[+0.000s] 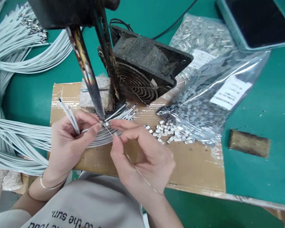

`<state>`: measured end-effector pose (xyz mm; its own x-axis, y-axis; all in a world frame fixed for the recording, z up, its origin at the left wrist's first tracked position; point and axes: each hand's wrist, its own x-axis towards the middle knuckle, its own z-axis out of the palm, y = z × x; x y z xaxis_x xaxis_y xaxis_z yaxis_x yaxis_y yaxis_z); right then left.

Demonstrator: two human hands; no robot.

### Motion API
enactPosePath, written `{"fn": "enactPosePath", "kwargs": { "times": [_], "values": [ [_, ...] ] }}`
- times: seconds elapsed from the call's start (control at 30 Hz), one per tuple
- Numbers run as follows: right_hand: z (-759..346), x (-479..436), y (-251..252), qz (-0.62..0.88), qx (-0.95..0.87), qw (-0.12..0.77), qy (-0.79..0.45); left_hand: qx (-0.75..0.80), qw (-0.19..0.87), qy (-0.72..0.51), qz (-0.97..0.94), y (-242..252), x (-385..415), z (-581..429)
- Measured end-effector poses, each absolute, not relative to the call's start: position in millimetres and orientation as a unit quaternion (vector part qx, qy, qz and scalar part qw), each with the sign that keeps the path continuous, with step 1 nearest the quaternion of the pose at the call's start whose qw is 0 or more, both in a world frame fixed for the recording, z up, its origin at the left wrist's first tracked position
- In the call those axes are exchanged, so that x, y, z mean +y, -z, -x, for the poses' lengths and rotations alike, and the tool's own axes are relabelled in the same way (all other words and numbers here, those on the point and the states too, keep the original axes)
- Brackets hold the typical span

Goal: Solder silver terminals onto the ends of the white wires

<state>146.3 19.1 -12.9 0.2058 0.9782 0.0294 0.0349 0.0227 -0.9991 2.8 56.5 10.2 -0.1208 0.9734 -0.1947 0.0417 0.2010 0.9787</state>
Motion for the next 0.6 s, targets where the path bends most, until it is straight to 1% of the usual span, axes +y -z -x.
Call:
{"fn": "enactPosePath", "kwargs": {
  "times": [0.43,0.6],
  "values": [
    [-146.2,20.6,11.7,0.554,-0.462,0.550,-0.422,0.587,0.493,-0.470,-0.438,-11.0,56.1,-3.2],
    [-141.6,23.4,9.3,0.569,-0.428,0.563,-0.419,0.593,0.494,-0.468,-0.431,-12.3,57.2,-3.5]
  ]
}}
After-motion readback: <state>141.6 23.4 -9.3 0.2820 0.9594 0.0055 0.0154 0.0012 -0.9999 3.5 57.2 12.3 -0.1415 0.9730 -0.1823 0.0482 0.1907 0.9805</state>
